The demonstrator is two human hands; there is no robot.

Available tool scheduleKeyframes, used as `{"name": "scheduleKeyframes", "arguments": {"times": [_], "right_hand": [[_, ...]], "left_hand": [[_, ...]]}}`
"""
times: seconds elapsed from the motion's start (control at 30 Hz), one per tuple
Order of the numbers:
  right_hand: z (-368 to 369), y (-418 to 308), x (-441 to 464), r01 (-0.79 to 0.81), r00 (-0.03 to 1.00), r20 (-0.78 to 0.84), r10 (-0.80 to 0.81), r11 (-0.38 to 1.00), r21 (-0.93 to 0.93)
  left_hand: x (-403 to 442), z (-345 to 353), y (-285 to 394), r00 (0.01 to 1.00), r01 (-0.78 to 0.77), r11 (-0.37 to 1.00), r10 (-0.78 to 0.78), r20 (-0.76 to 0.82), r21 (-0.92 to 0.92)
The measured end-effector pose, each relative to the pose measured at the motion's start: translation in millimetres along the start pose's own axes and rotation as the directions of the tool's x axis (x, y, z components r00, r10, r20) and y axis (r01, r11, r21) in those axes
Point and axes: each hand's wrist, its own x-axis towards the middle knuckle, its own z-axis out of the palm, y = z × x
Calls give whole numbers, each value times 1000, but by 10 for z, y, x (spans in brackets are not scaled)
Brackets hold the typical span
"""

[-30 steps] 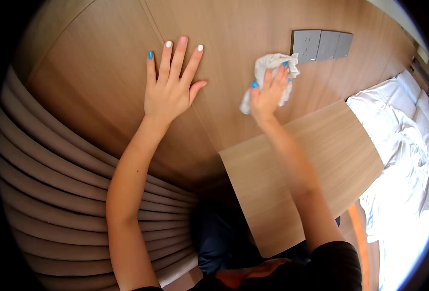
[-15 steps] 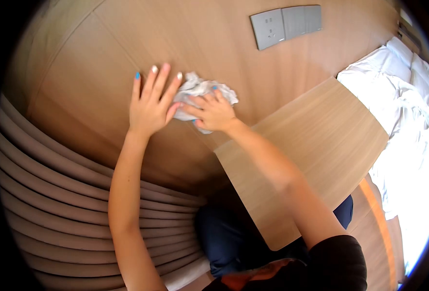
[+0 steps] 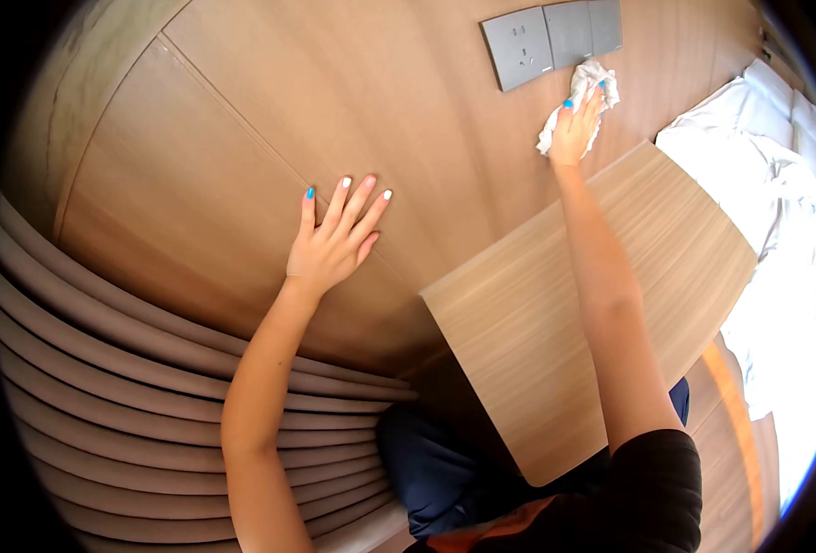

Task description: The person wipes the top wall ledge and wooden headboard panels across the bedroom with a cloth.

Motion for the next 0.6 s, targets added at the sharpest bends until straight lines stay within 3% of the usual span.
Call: {"name": "scheduleKeyframes", "arguments": {"times": [0.17, 0.33, 0.43, 0.6], "right_hand": [[99, -335, -240, 57, 998, -23, -58, 998, -36], [166, -1326, -1337, 260, 946, 218, -240, 963, -70], [238, -1876, -2225, 288, 905, 339, -256, 956, -48], [231, -2237, -2500, 137, 950, 285, -129, 991, -8]], "left_hand": [[26, -17, -22, 1000, 1, 1000, -2, -9, -22], [1, -55, -35, 1000, 0, 990, 3, 24, -140], [-18, -72, -78, 1000, 4, 973, -6, -6, -230], [-23, -30, -88, 1000, 7, 966, -12, -19, -257]]}}
